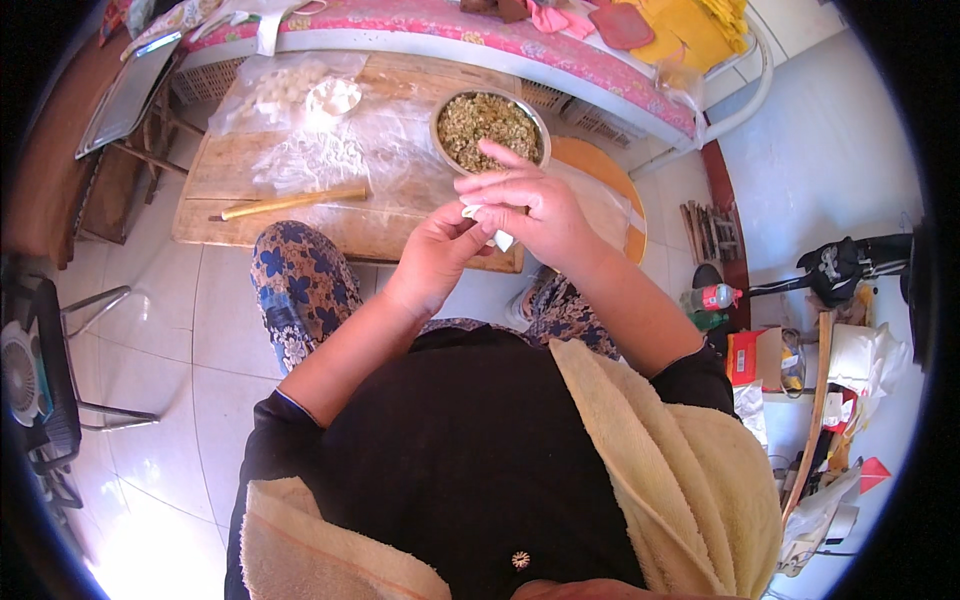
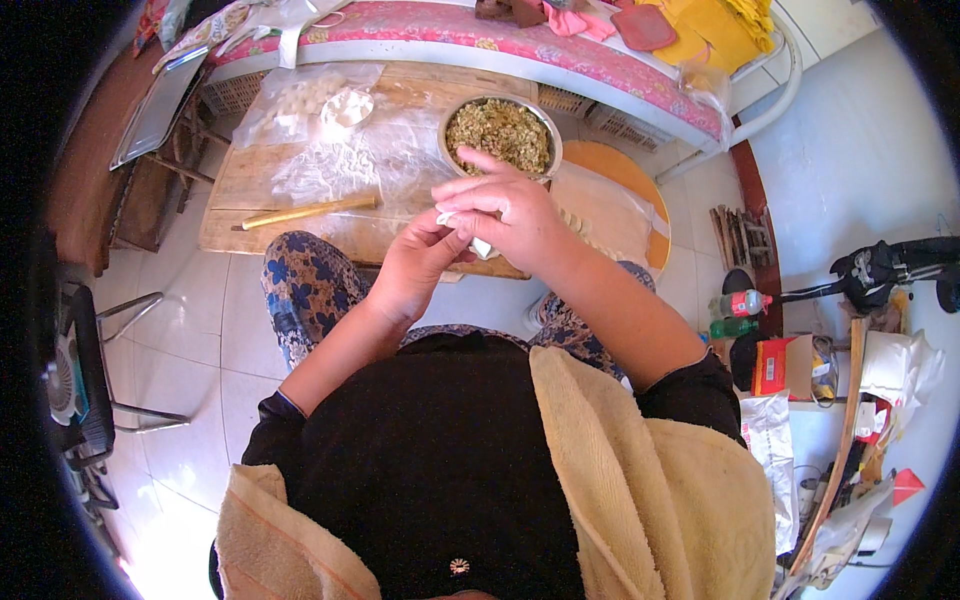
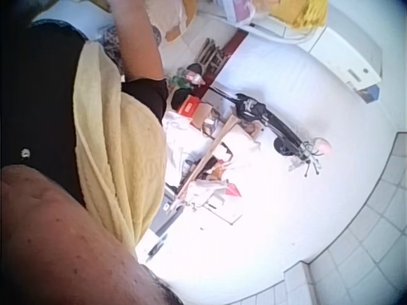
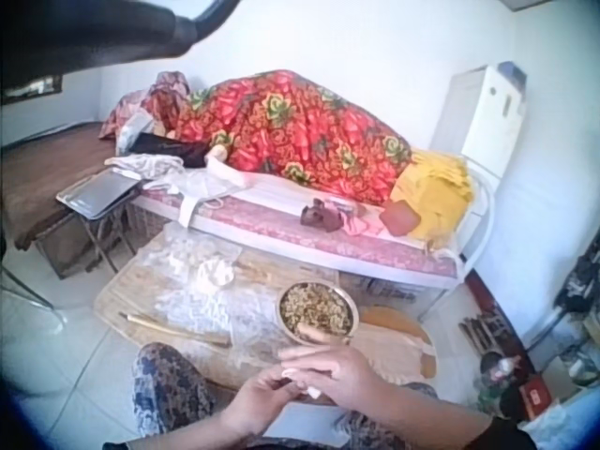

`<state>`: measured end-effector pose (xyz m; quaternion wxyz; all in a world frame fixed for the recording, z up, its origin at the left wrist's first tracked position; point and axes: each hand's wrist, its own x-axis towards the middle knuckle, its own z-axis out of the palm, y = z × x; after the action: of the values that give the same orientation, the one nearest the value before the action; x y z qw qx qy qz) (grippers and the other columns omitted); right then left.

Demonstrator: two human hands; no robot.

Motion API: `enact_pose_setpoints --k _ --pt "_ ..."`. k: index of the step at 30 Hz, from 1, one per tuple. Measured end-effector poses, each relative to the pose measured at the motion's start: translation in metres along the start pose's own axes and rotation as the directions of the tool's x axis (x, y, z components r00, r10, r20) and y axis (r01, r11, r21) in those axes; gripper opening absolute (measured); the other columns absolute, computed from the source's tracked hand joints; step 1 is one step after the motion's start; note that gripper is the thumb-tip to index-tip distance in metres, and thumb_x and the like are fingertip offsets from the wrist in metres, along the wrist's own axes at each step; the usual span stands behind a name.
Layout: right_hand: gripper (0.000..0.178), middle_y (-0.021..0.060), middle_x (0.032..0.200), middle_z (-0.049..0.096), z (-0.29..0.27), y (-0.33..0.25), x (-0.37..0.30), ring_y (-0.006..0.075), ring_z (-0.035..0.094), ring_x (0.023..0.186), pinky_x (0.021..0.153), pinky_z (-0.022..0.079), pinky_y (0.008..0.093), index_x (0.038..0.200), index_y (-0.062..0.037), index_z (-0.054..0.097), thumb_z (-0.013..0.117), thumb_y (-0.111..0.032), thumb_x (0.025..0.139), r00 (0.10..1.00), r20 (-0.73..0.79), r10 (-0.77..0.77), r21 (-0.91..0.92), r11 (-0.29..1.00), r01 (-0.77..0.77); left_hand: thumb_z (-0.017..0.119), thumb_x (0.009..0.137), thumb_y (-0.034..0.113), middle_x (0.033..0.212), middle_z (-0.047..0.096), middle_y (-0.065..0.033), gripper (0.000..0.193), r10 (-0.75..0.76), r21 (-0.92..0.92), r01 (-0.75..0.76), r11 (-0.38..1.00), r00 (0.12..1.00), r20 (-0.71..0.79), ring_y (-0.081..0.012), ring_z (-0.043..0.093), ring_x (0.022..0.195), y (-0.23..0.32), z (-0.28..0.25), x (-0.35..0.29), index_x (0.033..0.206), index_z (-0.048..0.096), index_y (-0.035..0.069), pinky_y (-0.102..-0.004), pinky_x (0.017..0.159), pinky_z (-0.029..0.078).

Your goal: The person sits on the floor and repeatedly scoops a green filling mixture into round dough wrappers using a spoon. They fold and seal each wrapper by hand to form a dumpling, then place the finished item onto a tray lined with paper. The process is repeated continuously throughout the clip.

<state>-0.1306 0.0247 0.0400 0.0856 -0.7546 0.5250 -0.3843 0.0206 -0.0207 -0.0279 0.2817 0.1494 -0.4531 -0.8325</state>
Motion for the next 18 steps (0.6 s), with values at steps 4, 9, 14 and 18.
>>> enact_pose_setpoints --k 4,9,14,18 --pt "0.014 0.0109 0.103 0.069 0.000 0.007 -0.010 0.0332 0.050 0.124 0.107 0.033 0.0440 0.092 -0.0013 0.070 0.063 -0.002 0.080 0.996 0.050 0.071 0.121 0.990 -0.077 0.056 0.095 0.017 0.099 0.062 0.0001 0.022 -0.025 -0.026 0.026 0.999 0.998 0.057 -0.0079 0.056 0.086 -0.004 -0.001 0.001 0.115 0.059 0.009 -0.0260 0.078 0.049" --pt "0.012 0.0073 0.102 0.070 0.000 -0.001 -0.008 0.0304 0.055 0.119 0.105 0.035 0.0444 0.092 -0.0046 0.069 0.064 -0.009 0.082 0.997 -0.054 0.050 -0.013 0.999 -0.050 0.055 0.096 0.016 0.100 0.062 -0.0013 0.021 -0.040 -0.012 0.041 0.999 0.997 0.063 -0.0087 0.055 0.087 -0.001 0.002 0.001 0.114 0.059 0.006 -0.0266 0.080 0.048" --pt "0.012 0.0088 0.100 0.070 -0.002 0.001 -0.003 0.0311 0.055 0.118 0.108 0.030 0.0459 0.091 -0.0021 0.069 0.062 -0.009 0.085 0.997 0.077 -0.026 -0.150 0.988 0.037 0.054 0.096 0.014 0.107 0.062 -0.0029 0.023 0.016 0.207 -0.024 0.978 0.999 0.039 -0.0105 0.055 0.098 -0.010 -0.005 0.003 0.115 0.059 0.002 -0.0276 0.088 0.044" --pt "0.012 0.0109 0.098 0.070 0.004 0.004 -0.008 0.0299 0.056 0.117 0.108 0.030 0.0459 0.090 0.0006 0.068 0.061 -0.007 0.086 0.989 0.092 0.118 0.124 0.984 -0.129 0.056 0.095 0.013 0.105 0.062 -0.0024 0.025 -0.035 0.013 0.034 0.999 0.998 0.061 -0.0086 0.054 0.098 -0.003 0.002 0.002 0.116 0.061 0.001 -0.0265 0.088 0.043"
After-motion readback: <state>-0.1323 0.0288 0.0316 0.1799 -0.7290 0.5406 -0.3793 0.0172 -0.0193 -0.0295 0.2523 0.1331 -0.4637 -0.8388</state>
